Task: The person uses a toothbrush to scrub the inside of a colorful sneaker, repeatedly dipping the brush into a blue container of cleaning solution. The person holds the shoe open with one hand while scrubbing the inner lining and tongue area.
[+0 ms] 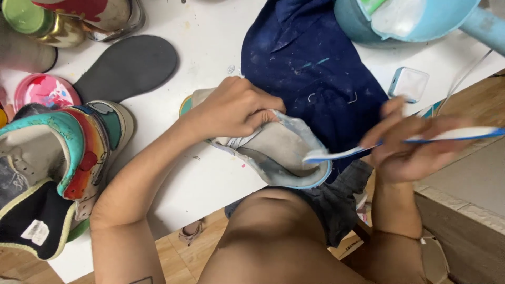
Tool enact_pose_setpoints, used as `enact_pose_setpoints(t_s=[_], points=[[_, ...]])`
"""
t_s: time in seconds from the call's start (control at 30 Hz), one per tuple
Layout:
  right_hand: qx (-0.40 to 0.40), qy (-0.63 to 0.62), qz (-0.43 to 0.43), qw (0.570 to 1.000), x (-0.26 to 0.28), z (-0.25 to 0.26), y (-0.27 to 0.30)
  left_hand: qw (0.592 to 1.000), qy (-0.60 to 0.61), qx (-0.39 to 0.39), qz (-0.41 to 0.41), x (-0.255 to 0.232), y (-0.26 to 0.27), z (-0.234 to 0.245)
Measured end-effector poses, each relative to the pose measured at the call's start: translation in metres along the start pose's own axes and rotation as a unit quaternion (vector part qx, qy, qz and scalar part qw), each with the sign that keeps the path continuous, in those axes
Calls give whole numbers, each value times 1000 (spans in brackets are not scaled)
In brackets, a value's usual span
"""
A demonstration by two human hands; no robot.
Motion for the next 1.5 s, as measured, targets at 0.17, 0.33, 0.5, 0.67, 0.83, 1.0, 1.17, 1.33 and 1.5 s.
enact_pose_setpoints(t_s=[0.17,0.33,0.5,0.67,0.83,1.0,1.17,1.33,1.5], points=[[-68,-43,-33,996,13,-20,-3,1000,-1,-4,-2,1,0,-1],[-101,13,-3,995,14,-12,2,1000,0,-7,-15,0,-1,-1],[-137,-51,-40,988,-12,19,23,1000,5,-9,-8,0,1,-1],[-79,18,-21,996,0,4,14,1000,2,-5,-6,0,0,0],[-123,-72,-41,989,-22,8,18,1000,-5,-3,-6,1,-1,1],[-50,-21,71,996,0,-2,-7,1000,5,0,-10,-1,-1,1],[-165,3,-13,986,14,-14,-15,1000,5,-4,-11,-1,-2,1],[-93,-6,-4,996,16,-23,-23,1000,7,-5,-9,0,-2,2],[-138,-32,-47,989,-2,-26,-15,1000,2,-10,-20,1,-2,2]])
Point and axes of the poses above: each hand's wrist, its own y-axis away from the middle knuckle, its own z-axis out of the back of the hand, x = y × z, the point moved 1 cm from there along -y, towards the middle knuckle, and after that the axes turned 15 degrees about -z, right-handed, at the moved point
